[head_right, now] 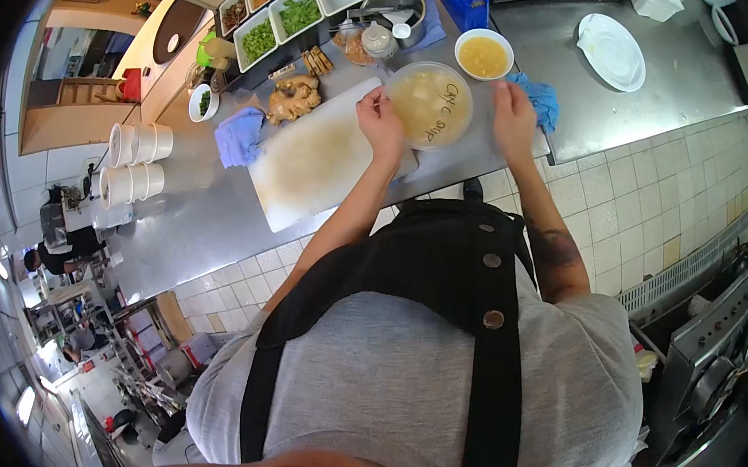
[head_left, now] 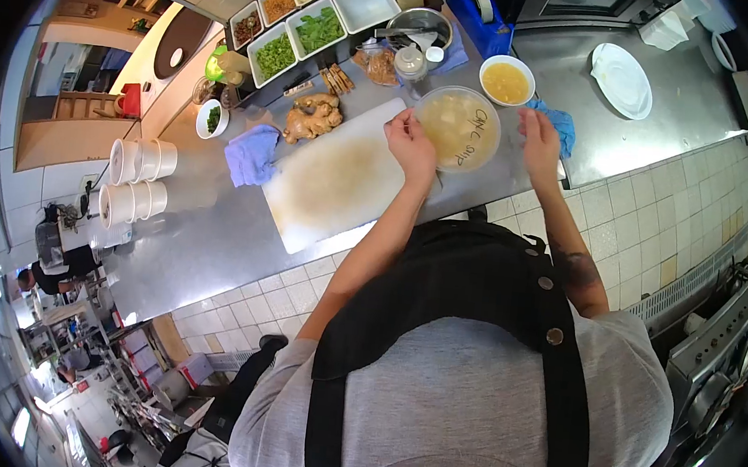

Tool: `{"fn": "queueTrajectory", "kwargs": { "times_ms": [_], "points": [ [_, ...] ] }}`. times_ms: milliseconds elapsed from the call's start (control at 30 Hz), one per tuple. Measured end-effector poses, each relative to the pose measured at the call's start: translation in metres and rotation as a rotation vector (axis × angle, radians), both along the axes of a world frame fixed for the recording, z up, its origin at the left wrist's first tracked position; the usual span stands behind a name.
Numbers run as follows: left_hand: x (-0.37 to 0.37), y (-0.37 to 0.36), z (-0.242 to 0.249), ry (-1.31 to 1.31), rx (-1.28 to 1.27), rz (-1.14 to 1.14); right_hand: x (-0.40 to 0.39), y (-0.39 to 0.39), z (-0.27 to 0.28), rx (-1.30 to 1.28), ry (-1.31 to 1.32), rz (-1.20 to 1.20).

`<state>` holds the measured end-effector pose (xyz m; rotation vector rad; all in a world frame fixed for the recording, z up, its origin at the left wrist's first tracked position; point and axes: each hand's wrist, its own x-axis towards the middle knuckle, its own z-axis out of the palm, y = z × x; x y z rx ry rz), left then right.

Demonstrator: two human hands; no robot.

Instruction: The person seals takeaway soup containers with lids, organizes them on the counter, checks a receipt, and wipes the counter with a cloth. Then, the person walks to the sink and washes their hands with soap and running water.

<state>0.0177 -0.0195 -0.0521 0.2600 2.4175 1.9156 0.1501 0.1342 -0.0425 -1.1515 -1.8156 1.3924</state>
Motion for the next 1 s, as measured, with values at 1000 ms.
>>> {"fn": "queueTrajectory", "kwargs": {
  "times_ms": [1000],
  "points": [
    [0.01,0.003,0.004,0.453,-0.273,-0.267,-0.034,-0.007,-0.017,0.33,-0.038,0.25]
  ]
}}
